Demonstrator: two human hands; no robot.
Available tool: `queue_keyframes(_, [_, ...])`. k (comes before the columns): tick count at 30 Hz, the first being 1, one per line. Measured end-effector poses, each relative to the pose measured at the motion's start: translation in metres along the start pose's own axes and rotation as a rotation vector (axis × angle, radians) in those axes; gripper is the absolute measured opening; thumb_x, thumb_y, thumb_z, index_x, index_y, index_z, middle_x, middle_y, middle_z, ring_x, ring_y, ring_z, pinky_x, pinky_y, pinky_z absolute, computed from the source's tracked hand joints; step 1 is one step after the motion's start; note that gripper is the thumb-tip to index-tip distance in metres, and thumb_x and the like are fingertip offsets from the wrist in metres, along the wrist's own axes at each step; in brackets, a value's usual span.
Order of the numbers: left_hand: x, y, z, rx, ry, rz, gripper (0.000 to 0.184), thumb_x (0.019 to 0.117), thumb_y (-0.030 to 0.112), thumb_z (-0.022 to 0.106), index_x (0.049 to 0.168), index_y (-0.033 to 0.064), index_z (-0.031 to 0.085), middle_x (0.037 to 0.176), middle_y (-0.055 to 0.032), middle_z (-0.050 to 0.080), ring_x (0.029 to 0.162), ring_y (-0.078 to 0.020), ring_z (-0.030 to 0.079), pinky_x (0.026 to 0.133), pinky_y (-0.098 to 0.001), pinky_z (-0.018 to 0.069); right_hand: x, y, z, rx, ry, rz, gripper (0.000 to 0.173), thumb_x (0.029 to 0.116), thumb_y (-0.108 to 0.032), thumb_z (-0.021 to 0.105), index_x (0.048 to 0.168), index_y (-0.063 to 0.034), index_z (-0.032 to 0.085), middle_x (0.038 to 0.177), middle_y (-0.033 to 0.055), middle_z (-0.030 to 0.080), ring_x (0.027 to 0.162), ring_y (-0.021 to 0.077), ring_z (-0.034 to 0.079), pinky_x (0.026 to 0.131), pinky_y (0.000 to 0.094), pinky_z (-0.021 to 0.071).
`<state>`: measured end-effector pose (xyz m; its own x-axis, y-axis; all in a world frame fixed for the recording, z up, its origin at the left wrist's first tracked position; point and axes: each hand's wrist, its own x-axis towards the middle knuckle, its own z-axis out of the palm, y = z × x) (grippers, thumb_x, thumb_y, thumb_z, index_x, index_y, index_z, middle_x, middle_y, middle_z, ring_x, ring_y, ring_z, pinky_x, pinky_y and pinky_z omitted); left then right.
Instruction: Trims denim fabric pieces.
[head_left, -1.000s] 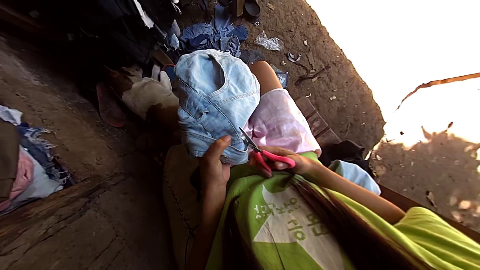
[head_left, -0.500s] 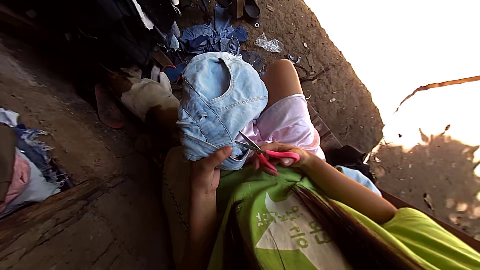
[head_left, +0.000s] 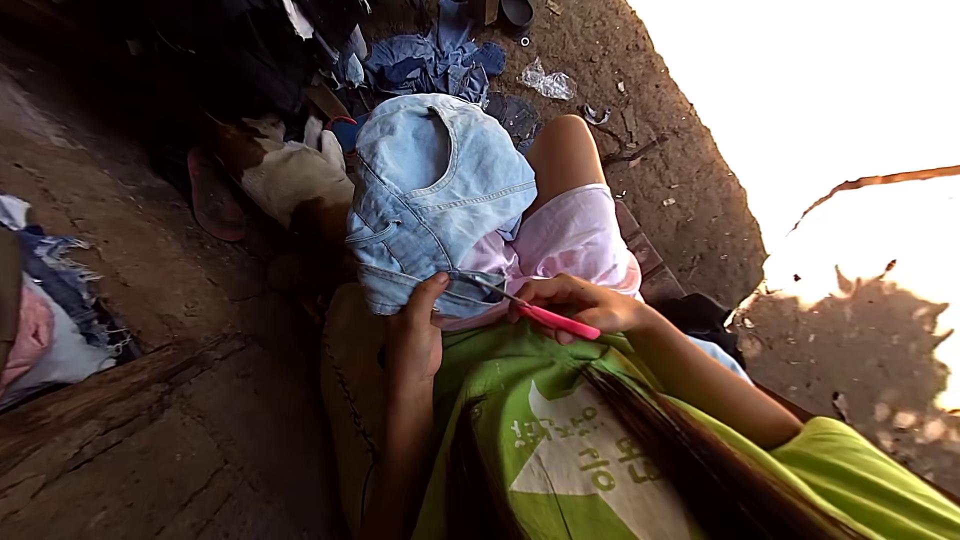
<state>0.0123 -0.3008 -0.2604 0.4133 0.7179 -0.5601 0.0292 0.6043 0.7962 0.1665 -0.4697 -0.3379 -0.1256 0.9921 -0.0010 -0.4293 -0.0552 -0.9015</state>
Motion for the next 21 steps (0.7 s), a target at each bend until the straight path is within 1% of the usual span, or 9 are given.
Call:
queue_keyframes(3, [-0.005, 0.004, 0.002, 0.018, 0.051, 0.017, 0.026, 0.0941, -0.002, 0.052, 0.112, 0.0143, 0.06, 0.094, 0.0041, 0.073, 0.088, -0.0065, 0.072, 0.081, -0.0279, 0.0616, -0.002, -0.002, -0.006, 0.01, -0.058, 0.007, 0.049, 0.0955, -0.044, 0.064, 0.123, -0.0032, 0.061, 0.084, -0.013, 0.062, 0.071, -0.01, 0.054, 0.062, 0.0091, 0.045])
queue_keyframes(5, [-0.006, 0.005, -0.001, 0.032, 0.041, 0.041, 0.027, 0.0946, -0.003, 0.053, 0.114, 0.0139, 0.059, 0.095, 0.005, 0.073, 0.088, -0.0057, 0.072, 0.082, -0.027, 0.0617, -0.003, 0.001, -0.012, 0.127, -0.112, 0.009, 0.049, 0.0948, -0.049, 0.064, 0.122, -0.0081, 0.063, 0.083, -0.0145, 0.064, 0.069, -0.0103, 0.056, 0.06, 0.0085, 0.0457])
queue_keyframes(7, [-0.007, 0.005, -0.006, 0.038, 0.001, 0.059, 0.028, 0.0934, -0.002, 0.056, 0.116, 0.014, 0.06, 0.096, 0.0053, 0.074, 0.089, -0.0054, 0.072, 0.082, -0.0272, 0.0618, -0.007, 0.004, -0.017, 0.299, -0.156, -0.002, 0.053, 0.0931, -0.057, 0.064, 0.121, -0.0127, 0.066, 0.085, -0.0126, 0.067, 0.066, -0.0081, 0.058, 0.058, 0.0098, 0.0459])
queue_keyframes(8, [-0.007, 0.005, -0.009, 0.033, -0.026, 0.066, 0.03, 0.0914, -0.003, 0.06, 0.116, 0.0135, 0.06, 0.096, 0.005, 0.074, 0.09, -0.0059, 0.072, 0.082, -0.0278, 0.0621, -0.01, 0.005, -0.019, 0.355, -0.16, -0.007, 0.053, 0.0922, -0.06, 0.064, 0.119, -0.0146, 0.067, 0.085, -0.0123, 0.069, 0.066, -0.0075, 0.059, 0.057, 0.01, 0.0468])
queue_keyframes(10, [-0.008, 0.005, -0.014, 0.02, -0.093, 0.075, 0.036, 0.0855, -0.004, 0.068, 0.117, 0.0122, 0.062, 0.096, 0.0043, 0.075, 0.09, -0.0067, 0.073, 0.083, -0.0281, 0.0625, -0.012, 0.006, -0.022, 0.366, -0.139, 0.016, 0.051, 0.0929, -0.059, 0.064, 0.117, -0.0143, 0.068, 0.084, -0.0128, 0.068, 0.067, -0.0069, 0.06, 0.058, 0.0101, 0.0476])
queue_keyframes(12, [-0.009, 0.005, -0.016, 0.024, -0.143, 0.074, 0.04, 0.0806, -0.008, 0.071, 0.115, 0.0111, 0.063, 0.095, 0.0045, 0.076, 0.09, -0.0062, 0.073, 0.083, -0.0273, 0.0622, -0.011, 0.008, -0.02, 0.321, -0.115, 0.076, 0.048, 0.0941, -0.055, 0.065, 0.118, -0.0132, 0.068, 0.083, -0.0138, 0.067, 0.066, -0.0067, 0.06, 0.059, 0.011, 0.048])
queue_keyframes(15, [-0.013, 0.002, -0.014, 0.083, -0.157, 0.075, 0.041, 0.0762, -0.011, 0.07, 0.112, 0.0093, 0.063, 0.093, 0.005, 0.076, 0.088, -0.0053, 0.073, 0.083, -0.0264, 0.0622, 0.002, 0.01, -0.003, 0.297, -0.082, 0.067, 0.048, 0.0959, -0.055, 0.063, 0.118, -0.0124, 0.065, 0.087, -0.0127, 0.066, 0.071, -0.0056, 0.06, 0.062, 0.0124, 0.0492])
queue_keyframes(18, [-0.016, -0.004, -0.01, 0.075, -0.16, 0.084, 0.04, 0.0761, -0.01, 0.071, 0.112, 0.0078, 0.064, 0.093, 0.0034, 0.076, 0.088, -0.0062, 0.073, 0.084, -0.0271, 0.062, 0.017, 0.012, 0.018, 0.301, -0.029, -0.008, 0.043, 0.0984, -0.055, 0.058, 0.112, -0.0148, 0.061, 0.086, -0.012, 0.063, 0.078, -0.0044, 0.059, 0.07, 0.0142, 0.0489])
queue_keyframes(21, [-0.02, -0.009, -0.005, 0.032, -0.163, 0.088, 0.039, 0.0768, -0.009, 0.073, 0.111, 0.0066, 0.065, 0.093, 0.0013, 0.076, 0.087, -0.0079, 0.074, 0.084, -0.0282, 0.0624, 0.02, 0.016, 0.032, 0.285, 0.028, -0.051, 0.043, 0.1, -0.058, 0.054, 0.109, -0.0161, 0.06, 0.084, -0.0132, 0.061, 0.08, -0.0054, 0.058, 0.073, 0.0143, 0.0477])
